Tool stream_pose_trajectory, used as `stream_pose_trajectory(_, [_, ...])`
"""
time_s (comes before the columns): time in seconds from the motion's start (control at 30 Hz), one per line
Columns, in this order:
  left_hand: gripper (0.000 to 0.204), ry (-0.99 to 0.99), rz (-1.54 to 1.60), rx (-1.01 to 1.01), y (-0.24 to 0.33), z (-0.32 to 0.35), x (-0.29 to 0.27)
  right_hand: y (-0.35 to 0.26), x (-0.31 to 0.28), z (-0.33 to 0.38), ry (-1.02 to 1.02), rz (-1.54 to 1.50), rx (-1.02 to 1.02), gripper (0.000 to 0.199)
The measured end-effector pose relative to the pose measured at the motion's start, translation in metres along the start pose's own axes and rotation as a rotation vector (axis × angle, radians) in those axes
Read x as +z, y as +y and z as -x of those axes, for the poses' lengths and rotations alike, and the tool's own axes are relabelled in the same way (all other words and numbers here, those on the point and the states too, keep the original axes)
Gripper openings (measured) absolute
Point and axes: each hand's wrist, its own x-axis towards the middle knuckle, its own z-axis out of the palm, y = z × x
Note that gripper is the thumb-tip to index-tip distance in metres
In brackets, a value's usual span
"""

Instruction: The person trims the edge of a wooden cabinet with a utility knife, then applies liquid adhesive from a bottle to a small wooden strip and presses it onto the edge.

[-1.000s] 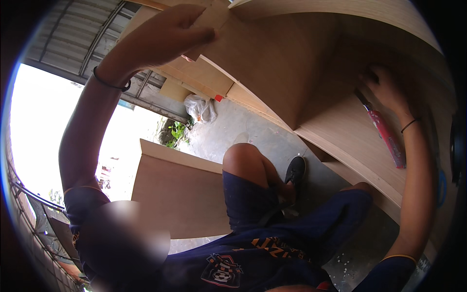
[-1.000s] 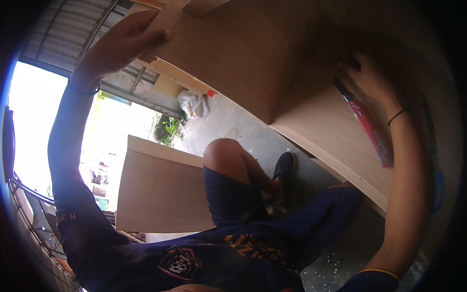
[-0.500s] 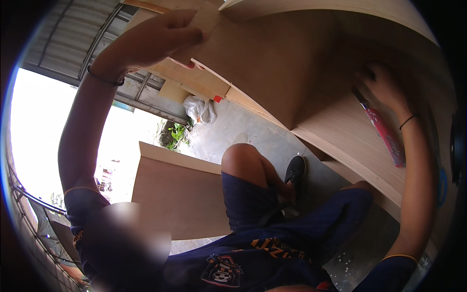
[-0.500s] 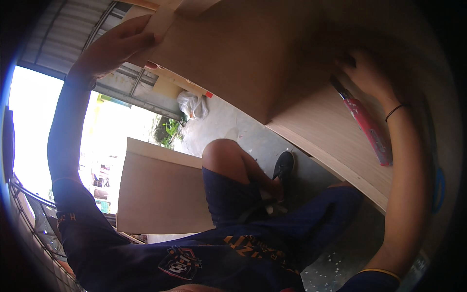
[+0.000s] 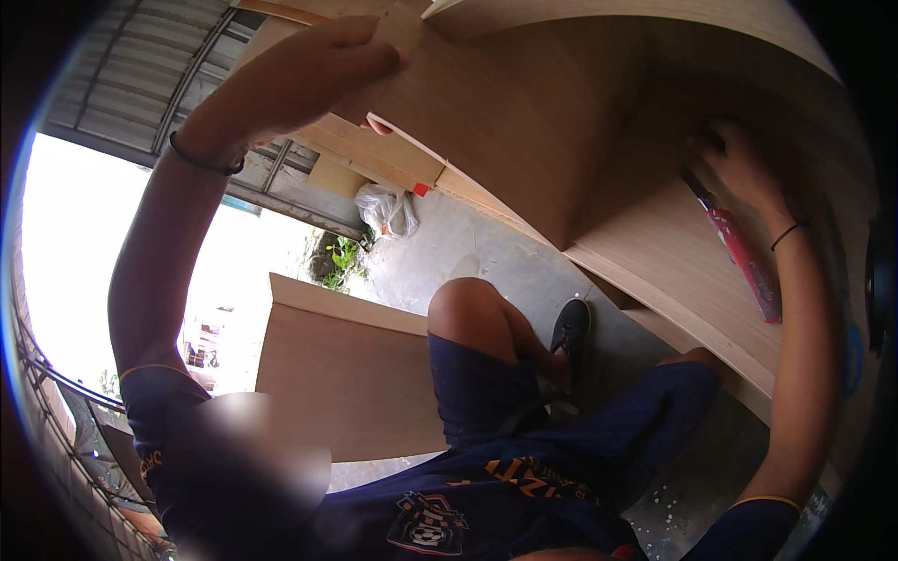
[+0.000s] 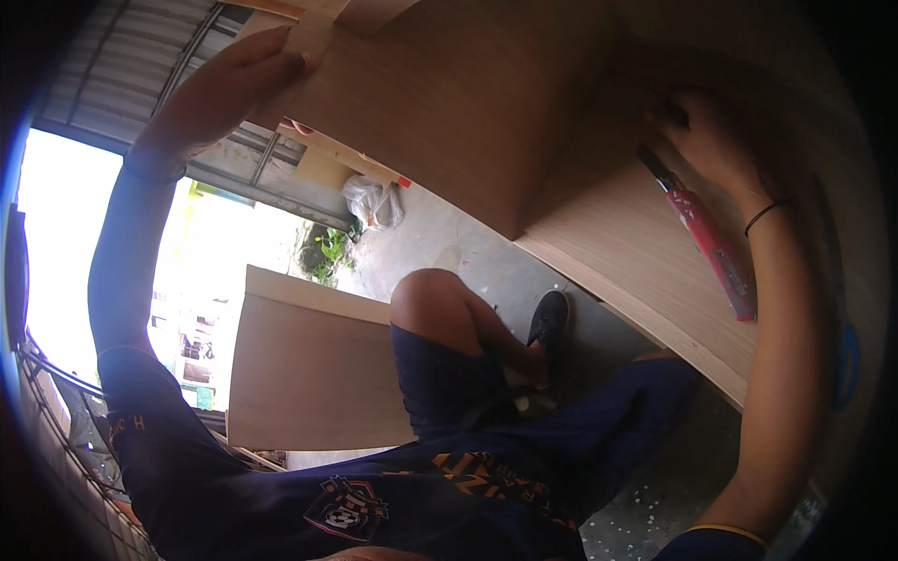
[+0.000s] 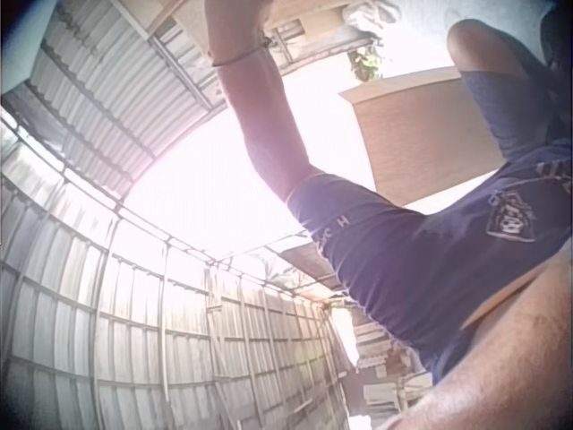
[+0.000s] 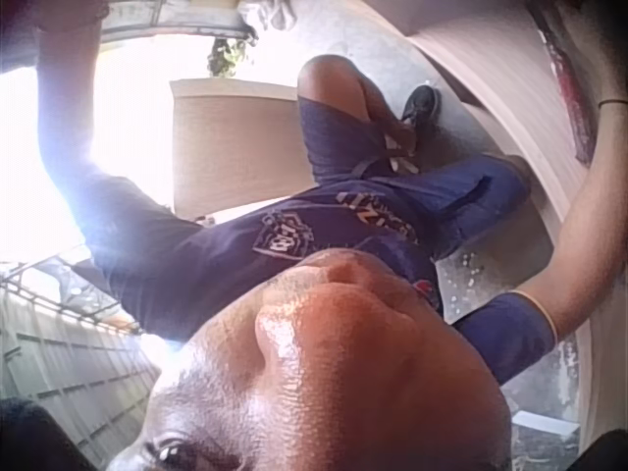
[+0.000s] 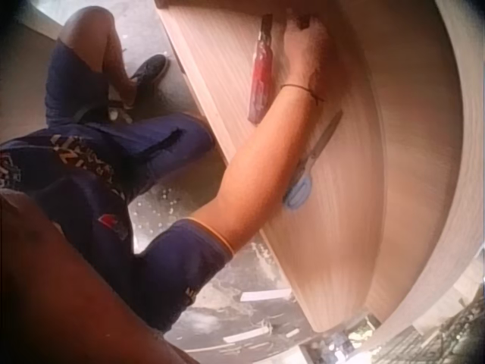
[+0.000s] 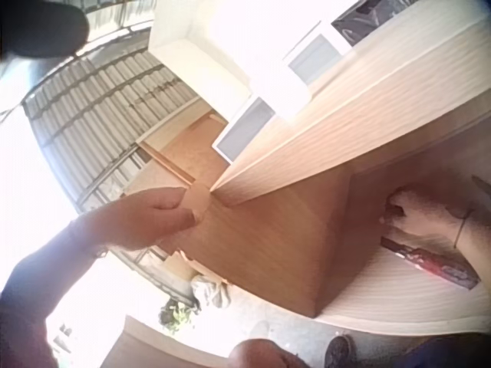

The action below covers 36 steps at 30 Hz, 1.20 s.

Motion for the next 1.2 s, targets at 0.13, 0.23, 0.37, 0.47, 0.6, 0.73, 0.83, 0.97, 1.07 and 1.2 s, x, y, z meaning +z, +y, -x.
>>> stream_pose_trajectory(0.13, [0.038, 0.134, 0.157, -0.012, 0.001, -0.001, 0.010, 0.003, 0.000, -0.001, -0.006, -0.013, -0.005, 0.046])
stream_pose_trajectory(0.23, [0.041, 0.110, 0.162, 0.004, 0.006, 0.001, 0.010, 0.004, 0.000, -0.001, -0.017, -0.007, 0.002, 0.046])
stream_pose_trajectory(0.37, [0.047, 0.048, 0.144, -0.082, -0.005, -0.011, 0.002, -0.003, -0.001, 0.001, 0.003, -0.013, -0.015, 0.045])
stream_pose_trajectory(0.47, [0.047, 0.036, 0.232, -0.116, -0.004, -0.015, 0.001, -0.007, -0.008, 0.001, -0.039, 0.007, -0.003, 0.044])
stream_pose_trajectory(0.6, [0.047, 0.031, 0.251, -0.109, 0.007, -0.011, 0.001, -0.013, -0.009, 0.000, -0.065, 0.013, 0.013, 0.044])
stream_pose_trajectory(0.73, [0.046, 0.065, 0.250, -0.132, 0.008, -0.014, 0.002, -0.013, -0.006, 0.000, -0.056, 0.049, 0.037, 0.045])
stream_pose_trajectory(0.83, [0.045, 0.094, 0.196, -0.083, 0.011, -0.012, 0.005, -0.009, -0.004, 0.001, -0.029, 0.003, -0.007, 0.046])
stream_pose_trajectory(0.97, [0.043, 0.113, 0.165, -0.085, 0.010, -0.011, 0.007, -0.011, -0.007, -0.001, -0.067, 0.009, 0.003, 0.046])
stream_pose_trajectory(1.07, [0.040, 0.132, 0.105, -0.131, 0.006, -0.016, 0.006, -0.009, -0.003, -0.001, -0.038, -0.006, -0.022, 0.046])
stream_pose_trajectory(1.2, [0.039, 0.193, 0.158, -0.095, 0.020, -0.010, 0.011, -0.005, -0.006, -0.002, -0.056, 0.014, -0.010, 0.043])
